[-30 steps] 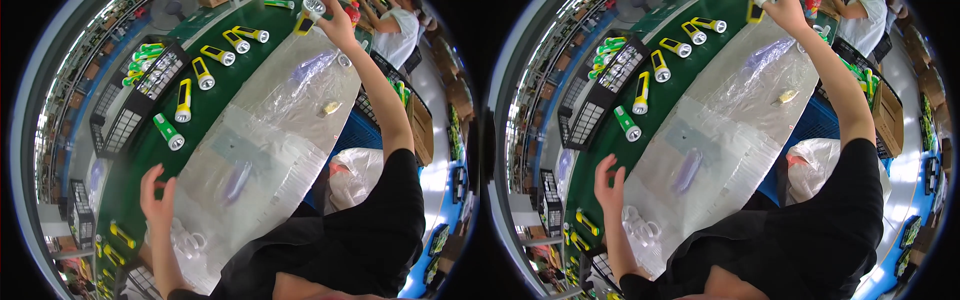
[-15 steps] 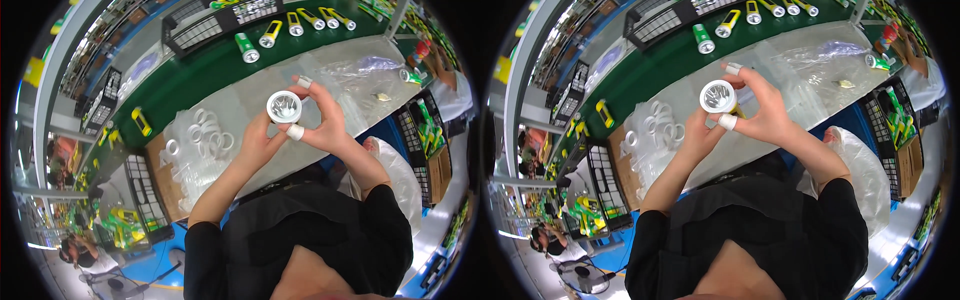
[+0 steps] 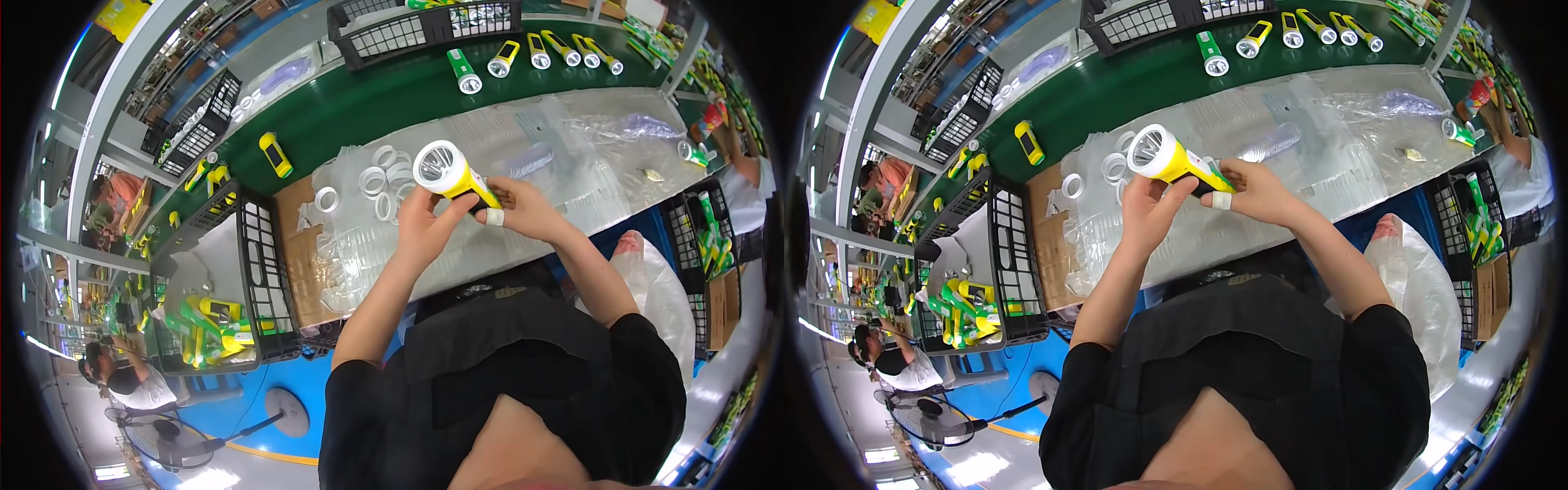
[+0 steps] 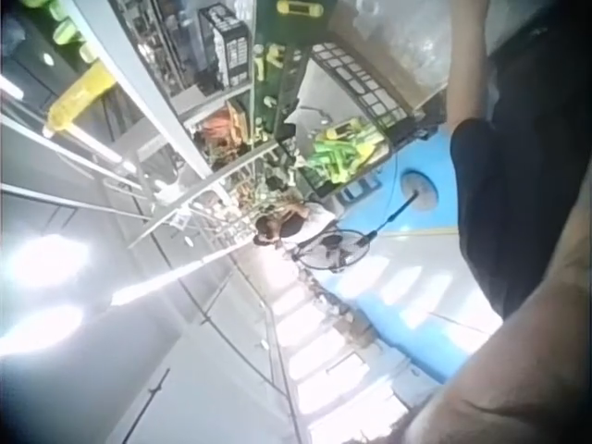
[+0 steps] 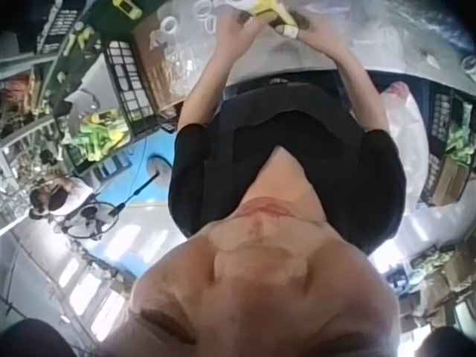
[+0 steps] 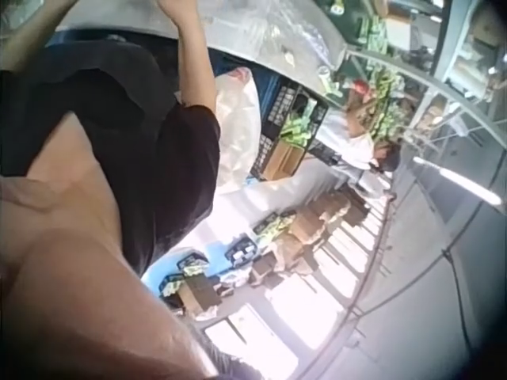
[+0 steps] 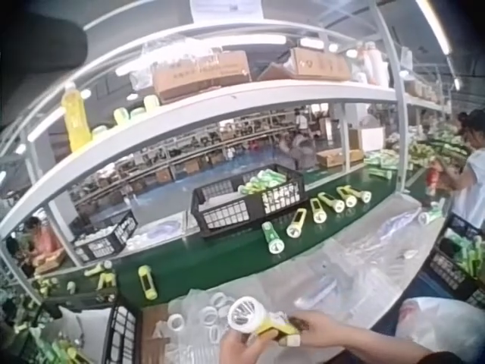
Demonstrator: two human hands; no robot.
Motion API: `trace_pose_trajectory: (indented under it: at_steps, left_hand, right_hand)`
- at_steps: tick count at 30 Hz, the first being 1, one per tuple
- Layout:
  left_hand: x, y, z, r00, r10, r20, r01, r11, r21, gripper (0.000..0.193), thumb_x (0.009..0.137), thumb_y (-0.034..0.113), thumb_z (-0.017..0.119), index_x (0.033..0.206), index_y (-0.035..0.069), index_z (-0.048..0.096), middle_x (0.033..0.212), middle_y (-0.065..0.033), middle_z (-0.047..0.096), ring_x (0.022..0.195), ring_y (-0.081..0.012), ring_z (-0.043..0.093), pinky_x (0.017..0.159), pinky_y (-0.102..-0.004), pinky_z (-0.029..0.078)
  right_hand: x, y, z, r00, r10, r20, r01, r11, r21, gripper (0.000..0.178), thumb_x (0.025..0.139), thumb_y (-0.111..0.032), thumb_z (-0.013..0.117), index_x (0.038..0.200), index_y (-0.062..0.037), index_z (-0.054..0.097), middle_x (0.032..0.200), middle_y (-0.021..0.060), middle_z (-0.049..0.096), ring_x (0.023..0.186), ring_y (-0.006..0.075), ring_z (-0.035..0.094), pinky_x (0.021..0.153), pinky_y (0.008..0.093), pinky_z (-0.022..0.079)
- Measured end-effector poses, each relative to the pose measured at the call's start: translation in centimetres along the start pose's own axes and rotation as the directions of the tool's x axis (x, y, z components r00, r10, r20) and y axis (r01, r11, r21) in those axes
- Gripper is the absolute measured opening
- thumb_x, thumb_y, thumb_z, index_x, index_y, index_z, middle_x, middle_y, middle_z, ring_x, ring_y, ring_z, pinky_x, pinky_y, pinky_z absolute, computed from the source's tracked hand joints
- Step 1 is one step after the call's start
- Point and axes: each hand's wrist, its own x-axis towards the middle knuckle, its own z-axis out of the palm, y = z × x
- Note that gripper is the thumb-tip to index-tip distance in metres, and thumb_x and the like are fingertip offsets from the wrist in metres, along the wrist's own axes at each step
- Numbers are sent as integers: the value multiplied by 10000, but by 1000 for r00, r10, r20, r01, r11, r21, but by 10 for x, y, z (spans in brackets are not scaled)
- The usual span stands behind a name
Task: Assembling the front lens and reflector components into flashlight bodies on a factory production line.
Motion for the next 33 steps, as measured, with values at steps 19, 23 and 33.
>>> trace_pose_trajectory:
  at_steps: [19, 23, 33]
  left_hand:
    - [0, -26, 4, 986, 75, 147, -125, 921, 370, 406, 786, 168, 784, 1136, 29, 633, 1150, -116, 635, 1068, -279, 613, 885, -365, 484]
    - [6, -24, 6, 982, 96, 164, -150, 922, 357, 401, 782, 166, 784, 1125, 23, 633, 1111, -113, 641, 1030, -272, 617, 862, -364, 485]
    - [7, -23, 7, 974, 119, 194, -186, 907, 378, 363, 799, 89, 752, 1136, 15, 640, 1135, -105, 655, 1050, -229, 633, 892, -329, 490]
  right_hand:
    - [10, 63, 4, 943, -321, -92, 331, 935, 129, 461, 885, -136, 722, 1275, 5, 521, 1146, 60, 594, 1080, 138, 571, 953, 311, 472]
    - [8, 59, 2, 976, -218, -7, 213, 947, 242, 444, 918, -147, 680, 1306, -17, 507, 1205, 40, 586, 1114, 133, 559, 972, 321, 459]
    - [8, 61, 8, 973, -226, -55, 232, 937, 260, 363, 918, -89, 649, 1264, -39, 550, 1205, 20, 608, 1112, 118, 559, 976, 317, 452]
